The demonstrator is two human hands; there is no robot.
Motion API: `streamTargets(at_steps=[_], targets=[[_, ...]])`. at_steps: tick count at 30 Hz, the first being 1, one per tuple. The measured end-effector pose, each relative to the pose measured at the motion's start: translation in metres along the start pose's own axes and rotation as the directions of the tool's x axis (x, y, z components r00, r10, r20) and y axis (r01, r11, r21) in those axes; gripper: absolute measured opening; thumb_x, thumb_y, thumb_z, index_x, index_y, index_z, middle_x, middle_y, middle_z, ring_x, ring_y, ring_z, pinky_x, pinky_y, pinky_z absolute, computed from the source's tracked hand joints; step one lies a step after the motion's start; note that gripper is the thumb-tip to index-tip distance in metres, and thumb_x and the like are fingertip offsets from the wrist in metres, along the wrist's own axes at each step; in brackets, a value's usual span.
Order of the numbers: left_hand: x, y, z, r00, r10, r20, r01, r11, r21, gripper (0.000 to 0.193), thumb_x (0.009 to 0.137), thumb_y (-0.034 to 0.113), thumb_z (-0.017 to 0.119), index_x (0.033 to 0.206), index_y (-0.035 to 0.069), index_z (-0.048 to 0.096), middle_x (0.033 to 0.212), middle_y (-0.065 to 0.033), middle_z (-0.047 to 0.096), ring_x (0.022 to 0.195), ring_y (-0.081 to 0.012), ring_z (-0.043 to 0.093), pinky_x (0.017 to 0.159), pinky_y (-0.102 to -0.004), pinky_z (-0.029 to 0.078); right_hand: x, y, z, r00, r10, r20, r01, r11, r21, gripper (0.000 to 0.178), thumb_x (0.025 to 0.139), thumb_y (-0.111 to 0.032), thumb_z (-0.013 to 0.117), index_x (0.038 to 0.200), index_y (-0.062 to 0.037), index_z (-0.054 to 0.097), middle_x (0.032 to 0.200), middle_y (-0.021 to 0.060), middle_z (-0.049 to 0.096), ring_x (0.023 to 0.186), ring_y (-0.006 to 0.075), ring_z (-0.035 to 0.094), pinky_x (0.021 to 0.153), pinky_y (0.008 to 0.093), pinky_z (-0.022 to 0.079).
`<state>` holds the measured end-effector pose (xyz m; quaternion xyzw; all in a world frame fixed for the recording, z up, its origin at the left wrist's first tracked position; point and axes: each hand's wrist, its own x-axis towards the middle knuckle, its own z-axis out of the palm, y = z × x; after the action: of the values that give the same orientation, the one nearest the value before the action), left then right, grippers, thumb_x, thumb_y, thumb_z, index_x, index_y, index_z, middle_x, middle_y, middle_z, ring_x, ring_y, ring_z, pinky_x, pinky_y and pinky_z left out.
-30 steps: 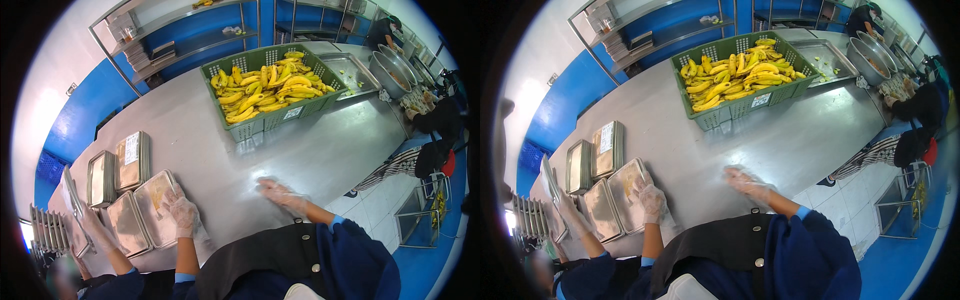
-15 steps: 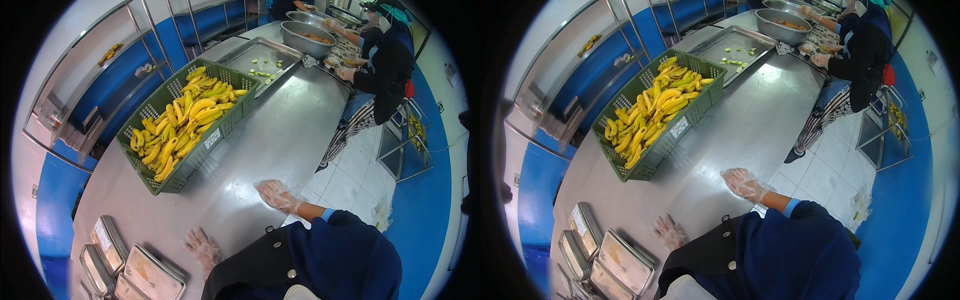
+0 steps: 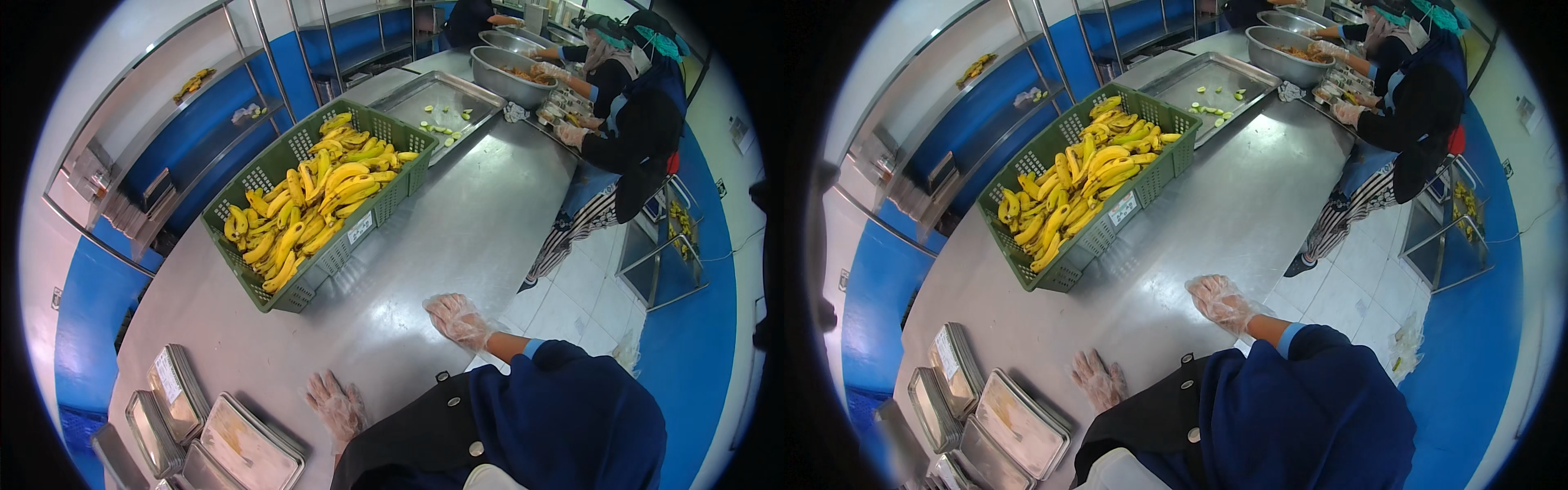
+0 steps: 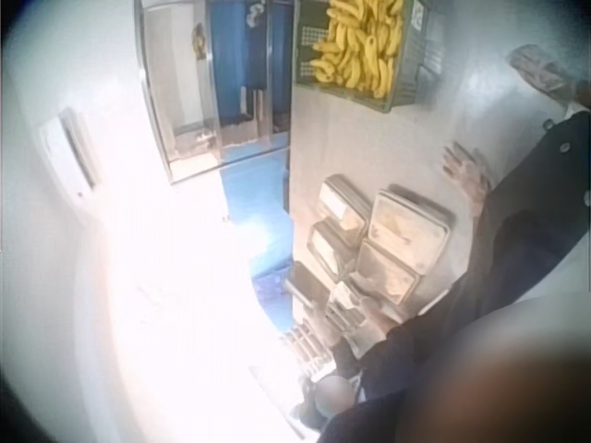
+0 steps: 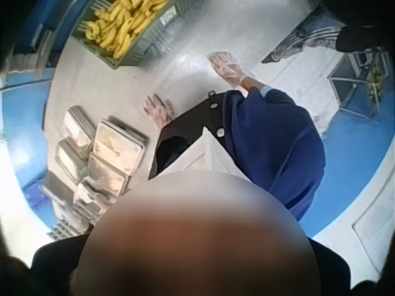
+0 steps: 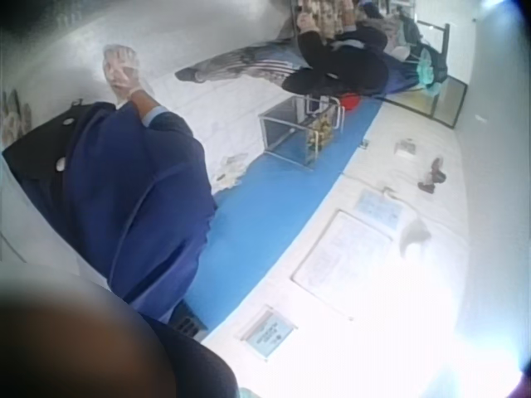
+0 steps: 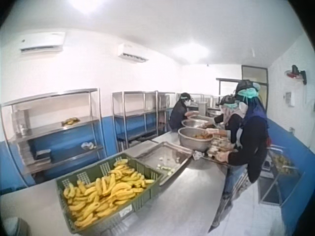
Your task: The person assembles meal trays by placing bananas into compartmentalized metal trays that already contain rice and cooked items. They then cover each tray with a lid and pass it down the line. The process is repeated continuously with multiple trays.
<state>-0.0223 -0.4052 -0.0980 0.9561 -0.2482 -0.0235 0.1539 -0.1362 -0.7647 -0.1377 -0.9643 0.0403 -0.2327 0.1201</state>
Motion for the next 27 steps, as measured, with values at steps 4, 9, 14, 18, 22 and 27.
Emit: streamTargets(at_steps=[4,9,14,18,22,27], targets=[[-0.002,-0.006,0.000,0.997,0.055,-0.049,-0.054,0.998,0.030,0.066,0.101,0.034,0.061,0.155,-0.002,0.047,0.162,-0.0316,0.039,0.154,-0.0486,0.031,0.129,-0.0626,0.014,0.002,-0.002,0.005,0.999,0.013,-0.042,-0.015,0.999,-0.040,0.030,0.090,-0.012,0.071,0.120,-0.0122,0.068,0.113,0.0114,0.068,0.101,0.0337,0.066,0.089,0.0464,0.052],[-0.004,-0.015,0.011,0.992,0.090,-0.091,-0.085,0.994,0.063,0.065,0.101,0.035,0.062,0.154,-0.002,0.050,0.160,-0.0301,0.043,0.153,-0.0473,0.035,0.128,-0.0627,0.018,0.003,-0.008,0.002,0.999,0.037,-0.033,-0.040,0.994,-0.103,0.027,0.093,-0.013,0.070,0.119,-0.0126,0.068,0.111,0.0109,0.068,0.101,0.0335,0.066,0.089,0.0458,0.053],[-0.003,-0.022,0.022,0.971,0.164,-0.175,-0.129,0.973,0.193,0.065,0.100,0.036,0.064,0.152,-0.002,0.052,0.158,-0.0290,0.046,0.151,-0.0455,0.039,0.127,-0.0625,0.022,0.002,-0.013,-0.006,0.999,0.008,-0.033,-0.012,0.992,-0.126,0.023,0.094,-0.017,0.068,0.116,-0.0130,0.069,0.108,0.0116,0.069,0.100,0.0344,0.067,0.089,0.0477,0.054],[-0.005,-0.020,0.019,0.949,0.190,-0.252,-0.162,0.979,0.126,0.065,0.099,0.034,0.066,0.152,-0.001,0.053,0.158,-0.0290,0.047,0.150,-0.0441,0.041,0.127,-0.0608,0.023,0.002,-0.008,-0.001,0.999,0.027,-0.030,-0.031,0.993,-0.110,0.022,0.095,-0.017,0.066,0.116,-0.0128,0.069,0.107,0.0117,0.069,0.100,0.0341,0.067,0.089,0.0482,0.054],[-0.008,-0.008,0.006,0.981,0.100,-0.168,-0.090,0.994,0.067,0.063,0.098,0.032,0.067,0.151,0.000,0.054,0.157,-0.0289,0.048,0.150,-0.0439,0.041,0.127,-0.0597,0.023,-0.008,0.004,0.011,0.999,0.009,-0.050,-0.010,1.000,-0.026,0.027,0.096,-0.018,0.064,0.122,-0.0126,0.069,0.113,0.0132,0.069,0.104,0.0346,0.066,0.091,0.0489,0.052],[-0.007,0.010,-0.003,0.992,0.020,-0.122,-0.014,0.998,0.054,0.061,0.098,0.033,0.064,0.150,0.002,0.054,0.159,-0.0282,0.045,0.150,-0.0445,0.039,0.128,-0.0586,0.022,0.004,0.013,-0.002,0.993,0.053,0.109,-0.072,0.980,0.183,0.035,0.096,-0.016,0.066,0.130,-0.0082,0.066,0.125,0.0178,0.066,0.112,0.0377,0.065,0.098,0.0511,0.052]])
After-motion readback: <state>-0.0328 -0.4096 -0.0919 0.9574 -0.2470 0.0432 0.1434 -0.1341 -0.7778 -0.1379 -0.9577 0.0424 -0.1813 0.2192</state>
